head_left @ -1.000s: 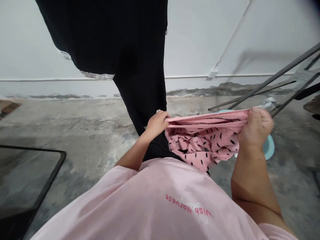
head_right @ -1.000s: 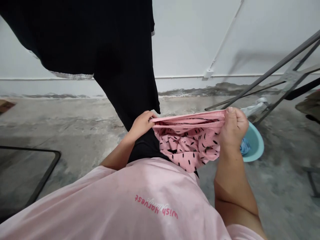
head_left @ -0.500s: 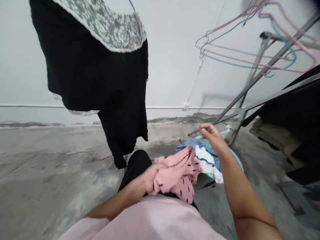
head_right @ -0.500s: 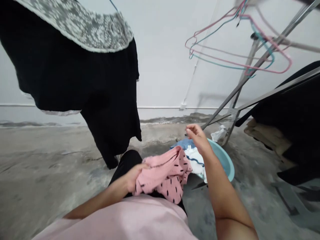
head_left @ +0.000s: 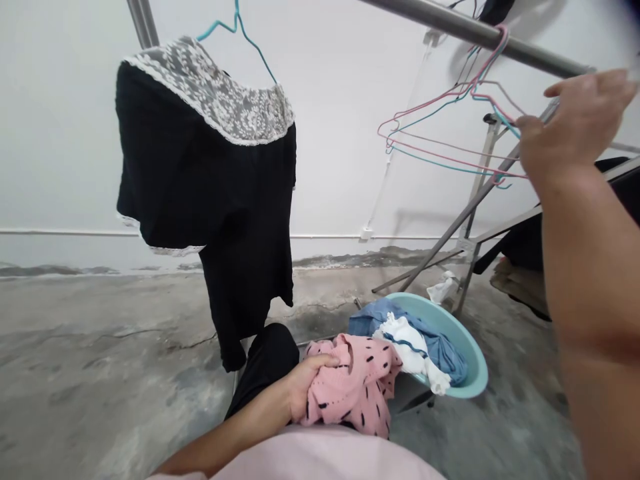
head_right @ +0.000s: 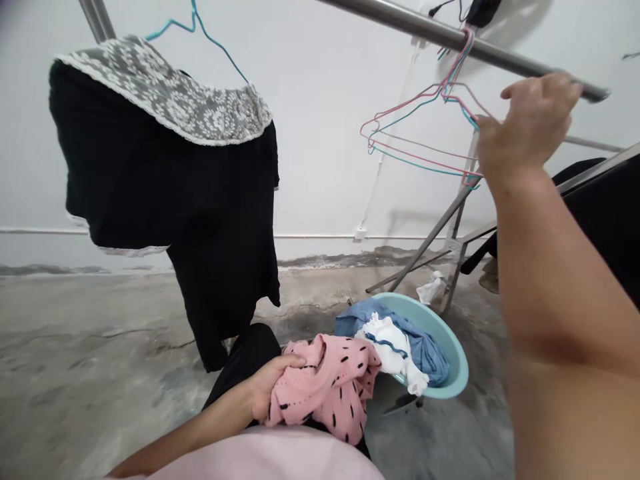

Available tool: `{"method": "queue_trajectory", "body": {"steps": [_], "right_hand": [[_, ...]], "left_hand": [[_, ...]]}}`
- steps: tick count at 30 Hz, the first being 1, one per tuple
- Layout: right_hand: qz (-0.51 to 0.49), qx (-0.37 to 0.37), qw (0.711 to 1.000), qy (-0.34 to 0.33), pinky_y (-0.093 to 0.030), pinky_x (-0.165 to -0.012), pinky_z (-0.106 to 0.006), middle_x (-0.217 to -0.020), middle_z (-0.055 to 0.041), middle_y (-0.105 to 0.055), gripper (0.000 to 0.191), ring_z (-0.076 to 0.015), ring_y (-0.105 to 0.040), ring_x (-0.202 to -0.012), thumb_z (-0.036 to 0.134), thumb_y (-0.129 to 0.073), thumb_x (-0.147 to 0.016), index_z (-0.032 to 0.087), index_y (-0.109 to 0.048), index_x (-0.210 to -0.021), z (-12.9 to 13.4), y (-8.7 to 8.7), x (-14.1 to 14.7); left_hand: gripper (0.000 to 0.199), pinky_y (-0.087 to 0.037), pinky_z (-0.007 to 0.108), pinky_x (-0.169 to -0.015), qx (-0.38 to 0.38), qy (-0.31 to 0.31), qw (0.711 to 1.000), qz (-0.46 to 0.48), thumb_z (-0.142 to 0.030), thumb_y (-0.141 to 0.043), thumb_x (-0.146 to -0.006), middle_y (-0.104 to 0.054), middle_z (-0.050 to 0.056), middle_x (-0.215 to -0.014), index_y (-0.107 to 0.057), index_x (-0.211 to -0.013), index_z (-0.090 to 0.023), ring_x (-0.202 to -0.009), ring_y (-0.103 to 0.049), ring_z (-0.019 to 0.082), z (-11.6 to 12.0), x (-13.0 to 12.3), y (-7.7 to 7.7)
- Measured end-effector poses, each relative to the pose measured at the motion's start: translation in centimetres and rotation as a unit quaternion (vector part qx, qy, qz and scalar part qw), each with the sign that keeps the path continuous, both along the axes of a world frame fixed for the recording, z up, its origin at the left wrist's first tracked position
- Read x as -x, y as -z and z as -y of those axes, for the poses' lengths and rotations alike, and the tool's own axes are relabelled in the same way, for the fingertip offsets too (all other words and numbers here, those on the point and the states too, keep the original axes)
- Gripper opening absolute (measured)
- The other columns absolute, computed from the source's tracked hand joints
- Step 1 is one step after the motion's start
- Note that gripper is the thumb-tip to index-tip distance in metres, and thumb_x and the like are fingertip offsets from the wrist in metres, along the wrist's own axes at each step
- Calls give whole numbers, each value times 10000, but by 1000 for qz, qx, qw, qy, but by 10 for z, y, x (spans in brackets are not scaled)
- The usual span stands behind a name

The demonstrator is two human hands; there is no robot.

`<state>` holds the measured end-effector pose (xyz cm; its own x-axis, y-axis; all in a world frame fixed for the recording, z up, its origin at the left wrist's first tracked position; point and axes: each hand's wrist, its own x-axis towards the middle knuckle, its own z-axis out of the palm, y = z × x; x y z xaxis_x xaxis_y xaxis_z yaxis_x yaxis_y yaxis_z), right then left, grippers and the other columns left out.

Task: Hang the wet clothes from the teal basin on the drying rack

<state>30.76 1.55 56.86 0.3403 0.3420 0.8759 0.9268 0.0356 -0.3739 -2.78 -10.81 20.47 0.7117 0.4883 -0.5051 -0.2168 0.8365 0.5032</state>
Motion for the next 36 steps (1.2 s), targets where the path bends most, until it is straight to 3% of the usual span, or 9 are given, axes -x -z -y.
{"method": "queue_trajectory", "body": {"steps": [3, 6, 9, 12, 16, 23, 29, 32, 36], "right_hand": [[39, 94, 990, 98, -251, -890, -536, -1444, -150, -468, 592, -275, -336, -1367, 527, -271, -787, 48, -368, -453, -20, -10, -18], [36, 142, 978, 151, -272, -884, -553, -1410, -191, -497, 709, -263, -384, -1347, 530, -103, -829, 20, -474, -503, -32, -7, -29], [73, 180, 958, 209, -342, -961, -511, -1391, -264, -507, 506, -271, -416, -1362, 428, -424, -982, -2, -685, -926, -36, -2, -30], [76, 228, 940, 241, -435, -941, -465, -1309, -276, -568, 397, -299, -512, -1283, 159, -583, -925, 59, -593, -1309, -37, -3, -24], [32, 239, 947, 214, -448, -869, -423, -1263, -236, -604, 369, -296, -580, -1174, 156, -500, -955, 108, -625, -1298, -34, -5, -13], [8, 115, 982, 151, -431, -898, -382, -1391, -158, -522, 341, -241, -559, -1204, 305, -516, -969, 187, -702, -1229, -27, -4, -13], [-47, 60, 992, 99, -429, -804, -355, -1220, -178, -636, 287, -164, -615, -923, 248, -601, -919, 139, -745, -1141, -33, -2, -16], [-45, 43, 997, 41, -398, -721, -312, -979, -147, -695, 284, -101, -546, -742, 238, -619, -902, 77, -749, -1096, -28, 8, -12], [-29, 2, 998, -63, -391, -718, -273, -956, -104, -687, 256, -63, -494, -721, 221, -664, -863, 81, -757, -1055, 1, 45, -6]], "left_hand": [[97, -578, 348, -782, 4, 6, 1000, -25, -372, -707, -607, -748, -6, -693, -709, -652, -287, -829, -749, 249, 3, 2, -3], [148, -573, 312, -724, 13, 21, 999, -30, -407, -689, -634, -764, 13, -744, -720, -684, -271, -781, -741, 224, 3, 5, -1], [293, -570, 313, -701, 49, 27, 998, -42, -433, -677, -632, -777, 91, -836, -749, -789, -196, -766, -731, 233, 1, 8, 5], [386, -573, 343, -712, 67, 12, 997, -41, -427, -645, -659, -775, 143, -918, -758, -893, -141, -812, -732, 259, -2, 10, 12], [364, -564, 350, -636, 72, 16, 997, -36, -450, -613, -684, -773, 139, -869, -760, -860, -167, -744, -725, 266, -6, 12, 23], [266, -549, 394, -543, 34, 53, 998, -9, -514, -625, -648, -781, 85, -836, -740, -709, -282, -795, -749, 307, -15, 6, 47], [214, -562, 400, -565, 26, 47, 997, -63, -512, -596, -616, -774, 19, -791, -726, -648, -345, -798, -755, 268, -13, 2, 41], [171, -575, 427, -605, 28, 28, 996, -80, -482, -613, -609, -763, 7, -756, -716, -630, -348, -830, -754, 281, -10, 2, 38], [183, -590, 388, -681, 21, 16, 999, -31, -439, -622, -674, -766, 41, -778, -736, -687, -297, -865, -756, 265, -8, 6, 32]]}}
